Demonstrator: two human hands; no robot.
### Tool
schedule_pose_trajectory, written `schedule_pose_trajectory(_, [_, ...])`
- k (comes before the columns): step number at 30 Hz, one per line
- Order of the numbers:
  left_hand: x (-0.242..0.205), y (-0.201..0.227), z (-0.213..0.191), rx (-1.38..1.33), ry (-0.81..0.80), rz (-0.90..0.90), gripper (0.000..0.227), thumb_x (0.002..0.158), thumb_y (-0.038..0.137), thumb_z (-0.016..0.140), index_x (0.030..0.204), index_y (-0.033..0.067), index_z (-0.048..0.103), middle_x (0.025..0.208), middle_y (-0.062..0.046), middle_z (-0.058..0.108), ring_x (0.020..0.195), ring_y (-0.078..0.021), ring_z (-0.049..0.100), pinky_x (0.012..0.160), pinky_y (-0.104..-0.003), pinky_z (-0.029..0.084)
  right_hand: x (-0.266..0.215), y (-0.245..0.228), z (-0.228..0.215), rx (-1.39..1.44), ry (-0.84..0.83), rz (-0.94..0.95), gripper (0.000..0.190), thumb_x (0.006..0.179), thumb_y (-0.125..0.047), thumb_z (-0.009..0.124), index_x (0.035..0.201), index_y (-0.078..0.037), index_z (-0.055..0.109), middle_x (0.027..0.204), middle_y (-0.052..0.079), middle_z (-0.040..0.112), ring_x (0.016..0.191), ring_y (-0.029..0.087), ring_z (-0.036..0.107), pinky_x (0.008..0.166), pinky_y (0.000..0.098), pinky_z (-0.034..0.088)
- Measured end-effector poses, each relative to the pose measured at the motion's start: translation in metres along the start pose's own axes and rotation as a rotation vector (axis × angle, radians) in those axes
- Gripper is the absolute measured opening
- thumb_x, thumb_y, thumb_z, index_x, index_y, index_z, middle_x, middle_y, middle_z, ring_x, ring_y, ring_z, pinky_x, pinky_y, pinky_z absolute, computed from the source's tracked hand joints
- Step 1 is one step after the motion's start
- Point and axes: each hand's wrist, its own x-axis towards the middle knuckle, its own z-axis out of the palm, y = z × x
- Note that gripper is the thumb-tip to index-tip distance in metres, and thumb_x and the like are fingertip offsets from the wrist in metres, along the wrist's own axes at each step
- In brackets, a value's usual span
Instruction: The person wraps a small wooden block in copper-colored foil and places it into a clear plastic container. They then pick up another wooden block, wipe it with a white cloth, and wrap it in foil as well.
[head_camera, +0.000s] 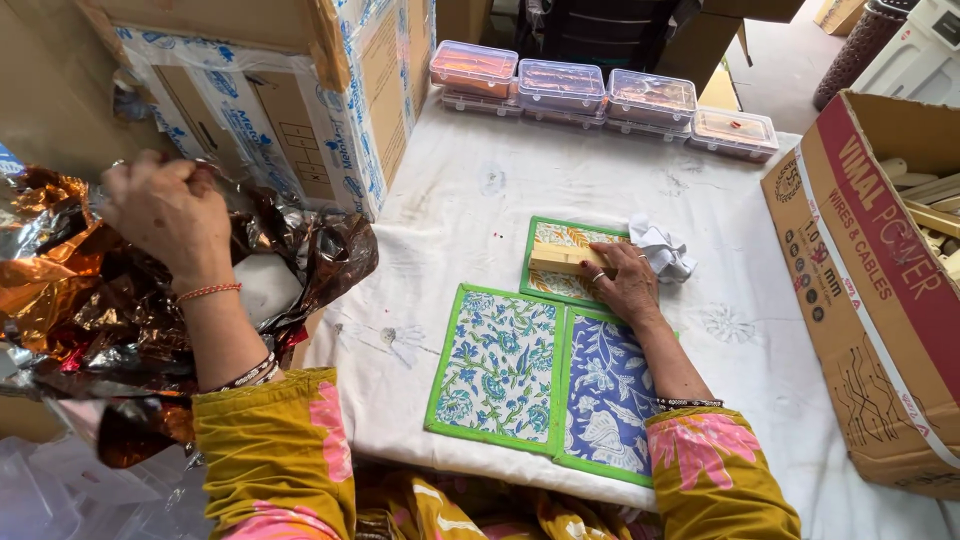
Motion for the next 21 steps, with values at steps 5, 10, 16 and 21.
schedule_pose_trajectory(5, [0.012, 0.021, -0.034, -0.018, 0.128, 0.056, 0.009, 0.086, 0.011, 0.078, 0.093, 0.0146, 0.082, 0.117, -0.003, 0.074, 0.115, -0.0247, 0.058, 0.095, -0.046, 0.044, 0.000, 0.002, 0.002, 0.001, 0.022, -0.028, 0.045, 0.094, -0.051, 0.066, 0.126, -0.020, 0.070, 0.126, 0.006, 0.068, 0.121, 0.027, 0.060, 0.101, 0.0454, 0.048])
schedule_pose_trajectory(10, [0.012, 0.026, -0.029, -0.150, 0.188, 0.062, 0.014, 0.092, 0.003, 0.074, 0.104, 0.0089, 0.080, 0.116, -0.003, 0.074, 0.111, -0.0213, 0.062, 0.092, -0.034, 0.055, 0.000, 0.002, 0.001, -0.001, 0.027, -0.032, 0.044, 0.094, -0.050, 0.066, 0.126, -0.020, 0.070, 0.124, 0.007, 0.068, 0.120, 0.027, 0.060, 0.100, 0.0451, 0.049])
schedule_pose_trajectory(16, [0.021, 0.056, -0.063, -0.314, -0.041, 0.003, 0.029, 0.086, 0.006, 0.085, 0.112, 0.0026, 0.074, 0.108, -0.013, 0.074, 0.093, -0.0280, 0.070, 0.076, -0.041, 0.056, -0.002, 0.000, -0.002, 0.032, 0.012, -0.026, 0.044, 0.095, -0.048, 0.067, 0.128, -0.019, 0.069, 0.122, 0.007, 0.069, 0.118, 0.025, 0.062, 0.101, 0.0430, 0.050])
schedule_pose_trajectory(21, [0.029, 0.072, -0.086, -0.312, -0.076, -0.112, 0.040, 0.075, 0.003, 0.086, 0.112, 0.0025, 0.071, 0.111, -0.013, 0.074, 0.090, -0.0266, 0.073, 0.073, -0.041, 0.056, -0.002, 0.000, 0.000, 0.012, 0.051, -0.052, 0.043, 0.094, -0.046, 0.068, 0.126, -0.018, 0.070, 0.123, 0.008, 0.068, 0.120, 0.028, 0.060, 0.099, 0.0438, 0.049])
